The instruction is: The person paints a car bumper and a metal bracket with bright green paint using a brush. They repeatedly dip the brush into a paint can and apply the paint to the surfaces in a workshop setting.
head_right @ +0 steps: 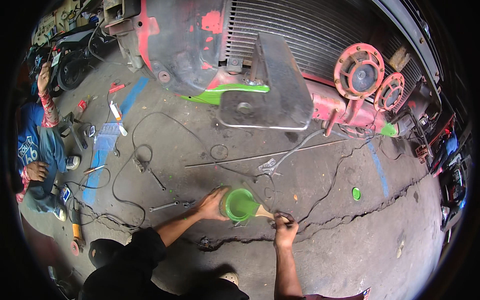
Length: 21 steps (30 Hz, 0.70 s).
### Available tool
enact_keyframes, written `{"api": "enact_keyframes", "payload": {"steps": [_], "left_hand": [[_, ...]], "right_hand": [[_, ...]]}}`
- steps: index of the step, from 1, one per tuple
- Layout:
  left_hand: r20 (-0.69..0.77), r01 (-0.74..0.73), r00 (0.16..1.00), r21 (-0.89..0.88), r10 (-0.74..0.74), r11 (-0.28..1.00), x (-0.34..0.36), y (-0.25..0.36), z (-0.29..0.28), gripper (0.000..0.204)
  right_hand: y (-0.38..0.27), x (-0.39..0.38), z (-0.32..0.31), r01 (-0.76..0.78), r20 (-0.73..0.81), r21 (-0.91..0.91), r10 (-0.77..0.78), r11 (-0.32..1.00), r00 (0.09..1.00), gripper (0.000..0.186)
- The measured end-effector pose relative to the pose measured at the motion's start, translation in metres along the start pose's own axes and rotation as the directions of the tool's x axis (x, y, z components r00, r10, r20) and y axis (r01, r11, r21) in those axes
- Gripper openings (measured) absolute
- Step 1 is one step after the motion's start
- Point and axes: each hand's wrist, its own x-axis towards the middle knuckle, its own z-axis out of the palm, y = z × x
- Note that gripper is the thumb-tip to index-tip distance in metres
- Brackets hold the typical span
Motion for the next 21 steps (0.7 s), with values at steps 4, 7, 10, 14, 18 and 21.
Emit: {"api": "enact_keyframes", "payload": {"steps": [4,7,10,14,18,21], "left_hand": [[-0.069,-0.033,0.997,0.023,0.035,0.999,-0.002,-0.007,-0.015,0.115],[-0.133,-0.025,0.991,-0.015,0.023,1.0,-0.01,-0.028,-0.021,0.115],[-0.169,0.001,0.986,-0.037,-0.008,0.999,-0.014,-0.021,-0.052,0.112],[-0.196,0.054,0.977,-0.156,-0.084,0.986,-0.011,-0.017,-0.087,0.111],[-0.178,0.058,0.978,-0.29,-0.113,0.955,-0.012,-0.019,-0.133,0.11],[-0.078,0.062,0.993,-0.274,-0.087,0.96,-0.018,-0.019,-0.176,0.107]], "right_hand": [[0.005,0.004,-0.004,-0.042,-0.013,-0.114,0.04,0.993,0.999,0.01],[-0.003,0.001,-0.009,0.001,-0.028,-0.128,-0.004,0.992,1.0,0.009],[-0.022,-0.004,-0.005,-0.094,-0.053,0.063,0.097,0.994,0.994,0.015],[-0.028,-0.011,-0.004,-0.19,0.057,0.421,0.184,0.887,0.981,0.028],[-0.043,-0.022,0.021,-0.283,0.144,0.616,0.248,0.735,0.958,0.034],[-0.071,-0.044,0.058,-0.289,0.181,0.617,0.225,0.732,0.957,0.04]]}}
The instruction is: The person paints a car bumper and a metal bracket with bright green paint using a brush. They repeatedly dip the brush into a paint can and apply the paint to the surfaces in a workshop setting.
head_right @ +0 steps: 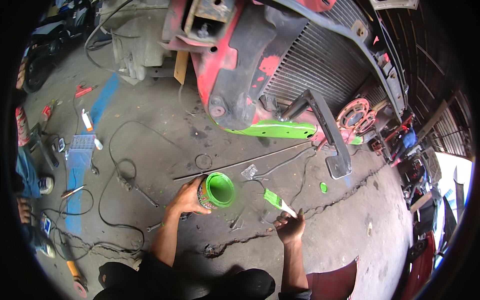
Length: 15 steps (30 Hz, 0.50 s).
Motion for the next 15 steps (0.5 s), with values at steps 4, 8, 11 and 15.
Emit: {"api": "enact_keyframes", "payload": {"steps": [4,8,11,15], "left_hand": [[0.093,0.029,0.995,-0.087,-0.021,0.996,-0.004,-0.004,-0.031,0.107],[0.111,-0.04,0.992,-0.185,0.062,0.982,-0.004,-0.01,-0.049,0.106],[0.143,-0.052,0.987,-0.183,0.079,0.982,-0.003,-0.018,-0.049,0.108],[0.064,-0.114,0.99,-0.192,0.128,0.975,-0.007,-0.029,-0.049,0.113]], "right_hand": [[0.013,-0.016,0.046,0.059,0.016,-0.184,-0.057,0.981,0.998,0.043],[0.018,-0.023,0.075,0.2,0.144,-0.426,-0.152,0.882,0.978,0.024],[0.047,-0.016,0.115,0.136,0.093,-0.536,-0.101,0.833,0.99,0.025],[0.075,-0.004,0.125,-0.01,0.018,-0.63,0.027,0.777,0.999,0.038]]}}
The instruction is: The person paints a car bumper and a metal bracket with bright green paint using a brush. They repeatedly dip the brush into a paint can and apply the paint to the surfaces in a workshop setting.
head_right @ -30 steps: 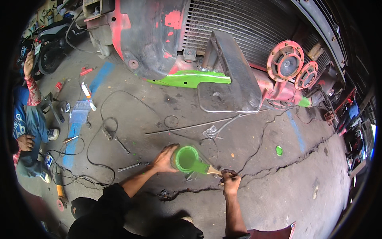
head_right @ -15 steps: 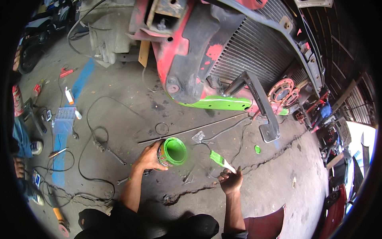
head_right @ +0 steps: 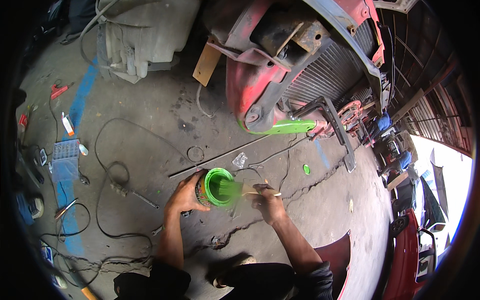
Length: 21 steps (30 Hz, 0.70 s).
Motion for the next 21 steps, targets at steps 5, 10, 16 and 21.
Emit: {"api": "enact_keyframes", "payload": {"steps": [5,10,16,21], "left_hand": [[-0.041,0.078,0.996,-0.014,-0.078,0.997,-0.002,-0.007,-0.004,0.109],[-0.074,0.11,0.991,0.025,-0.108,0.994,-0.01,-0.02,-0.008,0.11],[-0.091,0.12,0.988,-0.05,-0.124,0.992,-0.007,-0.025,0.003,0.108],[-0.216,0.079,0.973,0.009,-0.075,0.997,-0.007,-0.039,-0.007,0.113]], "right_hand": [[-0.008,0.005,0.014,0.016,-0.07,-0.348,-0.043,0.937,0.997,0.029],[-0.049,0.0,0.037,0.25,0.152,-0.613,-0.199,0.75,0.968,0.02],[-0.016,0.027,0.034,0.919,0.867,-0.383,-0.306,0.095,0.393,0.031],[-0.03,0.038,0.015,0.944,0.942,-0.311,-0.172,-0.114,0.289,0.035]]}}
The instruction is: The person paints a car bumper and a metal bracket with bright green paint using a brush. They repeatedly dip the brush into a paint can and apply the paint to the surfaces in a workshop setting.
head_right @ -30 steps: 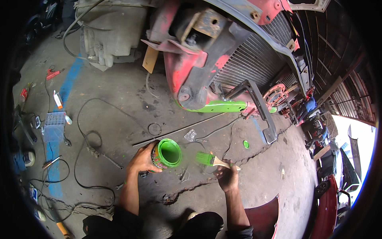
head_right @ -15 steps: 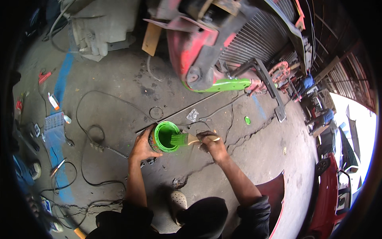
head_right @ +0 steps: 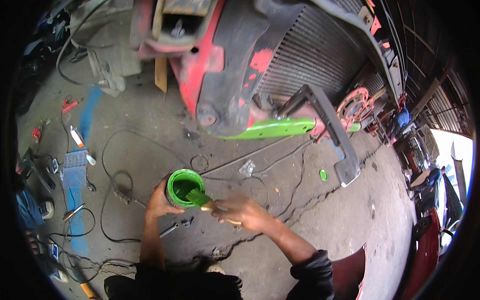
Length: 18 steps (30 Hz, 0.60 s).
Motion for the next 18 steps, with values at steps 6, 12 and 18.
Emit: {"api": "enact_keyframes", "payload": {"steps": [6,12,18], "left_hand": [[-0.115,0.09,0.989,0.006,-0.089,0.996,0.001,0.018,-0.013,0.114],[-0.058,0.008,0.998,0.05,-0.005,0.999,0.019,0.035,-0.035,0.108],[-0.099,-0.063,0.993,0.05,0.067,0.997,0.021,0.032,-0.032,0.108]], "right_hand": [[0.019,-0.064,0.012,-0.432,-0.041,0.773,0.717,0.464,0.696,0.032],[0.023,-0.101,0.083,0.181,0.09,0.973,0.962,-0.14,0.259,0.047],[-0.028,-0.084,0.055,-0.484,-0.278,0.791,0.924,0.375,0.263,0.009]]}}
